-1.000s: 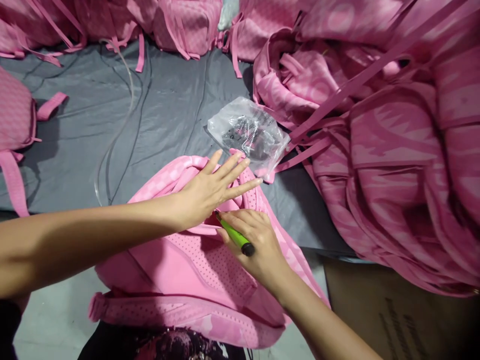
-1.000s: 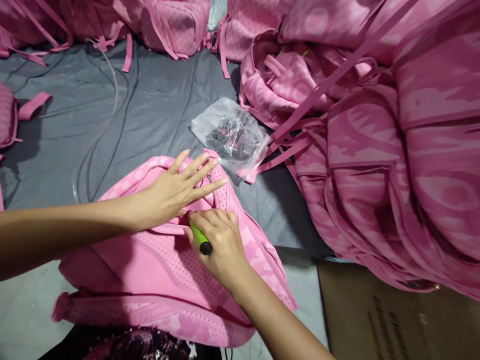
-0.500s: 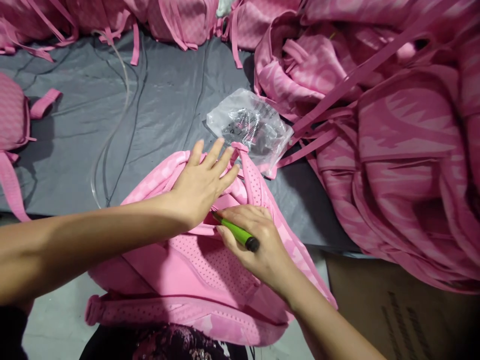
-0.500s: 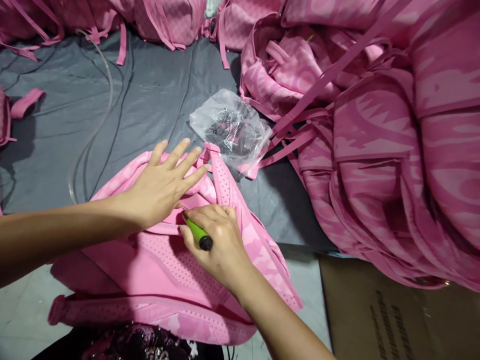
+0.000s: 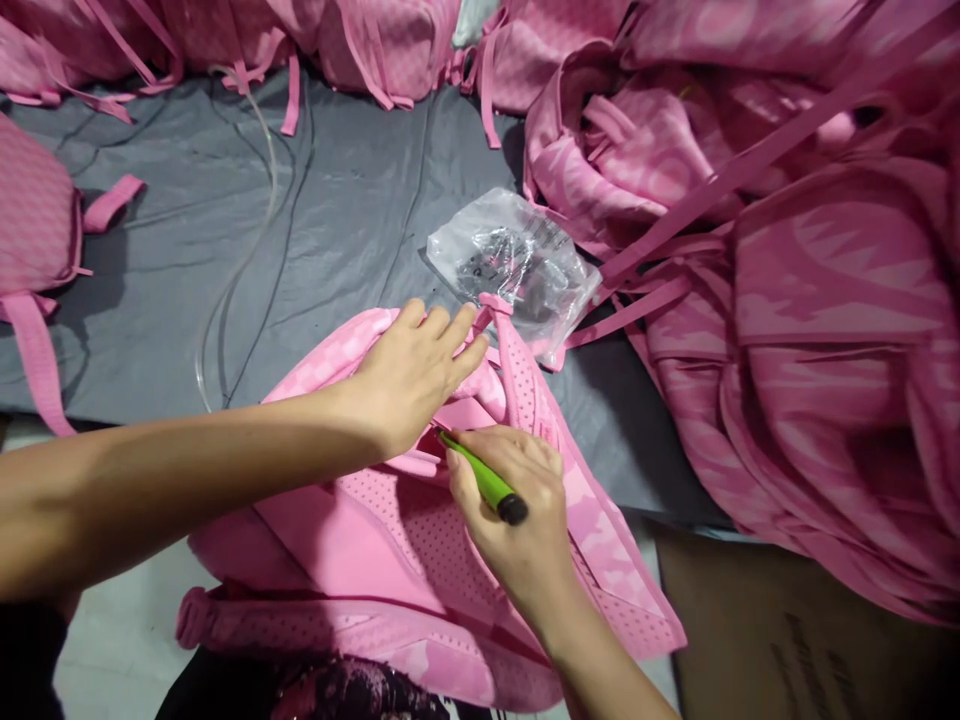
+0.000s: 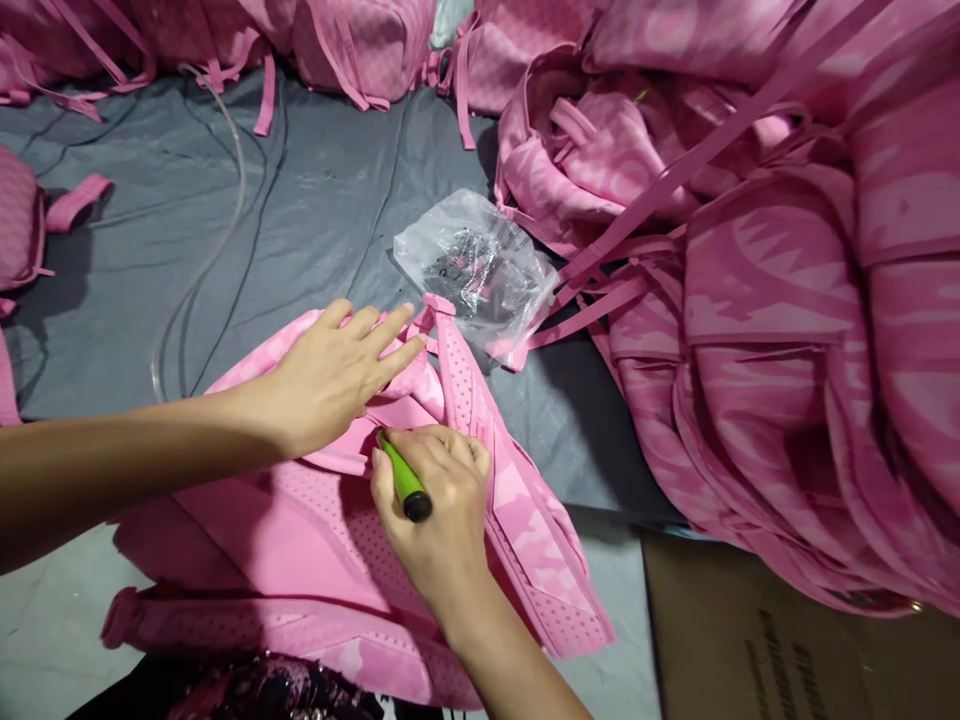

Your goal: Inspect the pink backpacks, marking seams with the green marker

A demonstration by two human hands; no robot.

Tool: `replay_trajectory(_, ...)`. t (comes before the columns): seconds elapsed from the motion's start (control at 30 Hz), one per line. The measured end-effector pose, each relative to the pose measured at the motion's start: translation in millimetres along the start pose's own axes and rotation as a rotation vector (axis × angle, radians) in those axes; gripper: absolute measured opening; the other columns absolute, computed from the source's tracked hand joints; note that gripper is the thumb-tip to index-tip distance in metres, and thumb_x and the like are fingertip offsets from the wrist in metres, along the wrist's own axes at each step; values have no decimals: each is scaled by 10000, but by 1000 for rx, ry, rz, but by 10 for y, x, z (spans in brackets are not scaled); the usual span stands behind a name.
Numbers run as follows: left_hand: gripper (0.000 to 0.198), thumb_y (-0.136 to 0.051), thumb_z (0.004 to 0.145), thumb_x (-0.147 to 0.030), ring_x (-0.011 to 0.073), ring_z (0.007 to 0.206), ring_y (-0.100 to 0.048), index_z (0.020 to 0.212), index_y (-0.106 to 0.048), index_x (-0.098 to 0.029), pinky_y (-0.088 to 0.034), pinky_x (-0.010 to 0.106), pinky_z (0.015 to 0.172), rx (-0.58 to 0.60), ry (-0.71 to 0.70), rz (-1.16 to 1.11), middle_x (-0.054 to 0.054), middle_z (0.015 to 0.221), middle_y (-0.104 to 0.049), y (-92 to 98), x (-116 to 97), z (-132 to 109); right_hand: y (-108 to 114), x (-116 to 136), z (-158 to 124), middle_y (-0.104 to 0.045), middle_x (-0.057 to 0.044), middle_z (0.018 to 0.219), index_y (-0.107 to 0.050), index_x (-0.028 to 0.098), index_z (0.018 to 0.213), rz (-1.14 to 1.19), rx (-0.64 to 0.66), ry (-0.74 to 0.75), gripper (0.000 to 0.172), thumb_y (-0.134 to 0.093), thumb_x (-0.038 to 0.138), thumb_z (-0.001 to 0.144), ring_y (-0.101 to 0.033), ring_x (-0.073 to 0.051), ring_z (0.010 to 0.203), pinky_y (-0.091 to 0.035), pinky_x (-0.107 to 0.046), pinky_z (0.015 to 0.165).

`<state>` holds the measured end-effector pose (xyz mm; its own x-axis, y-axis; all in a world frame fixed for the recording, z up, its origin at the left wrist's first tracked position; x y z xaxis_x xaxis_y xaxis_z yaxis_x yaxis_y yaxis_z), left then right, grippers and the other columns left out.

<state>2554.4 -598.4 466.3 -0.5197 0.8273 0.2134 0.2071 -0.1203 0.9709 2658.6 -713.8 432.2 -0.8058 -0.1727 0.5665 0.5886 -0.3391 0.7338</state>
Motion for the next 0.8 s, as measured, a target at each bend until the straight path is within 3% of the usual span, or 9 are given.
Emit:
replay_trajectory(0.23,710,-530,890,-255,299,1295,-429,1538,-266,-138,-337,434,1062,-72,-6,0,143,1621,-232,-53,23,-30,-18,17,-12,-716,-16,912,-701,198,951,-33,-15,-3,95,-616,219,916,-642,-206,879,-400,-408,841)
replay_trajectory(0.67,715,-519,895,-235,318,1326,-400,1546,-244,-123,-314,440,1080,-67,10,-30,155,1629,-199,-70,23,-46,-33,66,5,-724,-36,899,-695,208,953,-31,-6,-50,114,-592,248,925,-653,-228,853,-435,-429,819)
replay_trajectory(0.8,696,-532,904,-253,327,1328,-407,1539,-268,-143,-335,459,1071,-63,6,-51,159,1633,-184,-61,71,-35,-49,40,-10,-733,-25,949,-693,205,993,93,22,-63,123,-592,220,924,-674,-211,871,-444,-406,812)
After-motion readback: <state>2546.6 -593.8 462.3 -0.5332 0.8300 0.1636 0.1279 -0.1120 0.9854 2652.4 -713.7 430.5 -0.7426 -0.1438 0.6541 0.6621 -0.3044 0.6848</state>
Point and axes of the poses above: each hand's wrist, its own z-axis towards the middle knuckle, its own y-axis out of the back of the hand, x = y × z, the point moved 2 cm from there along z, towards the middle knuckle
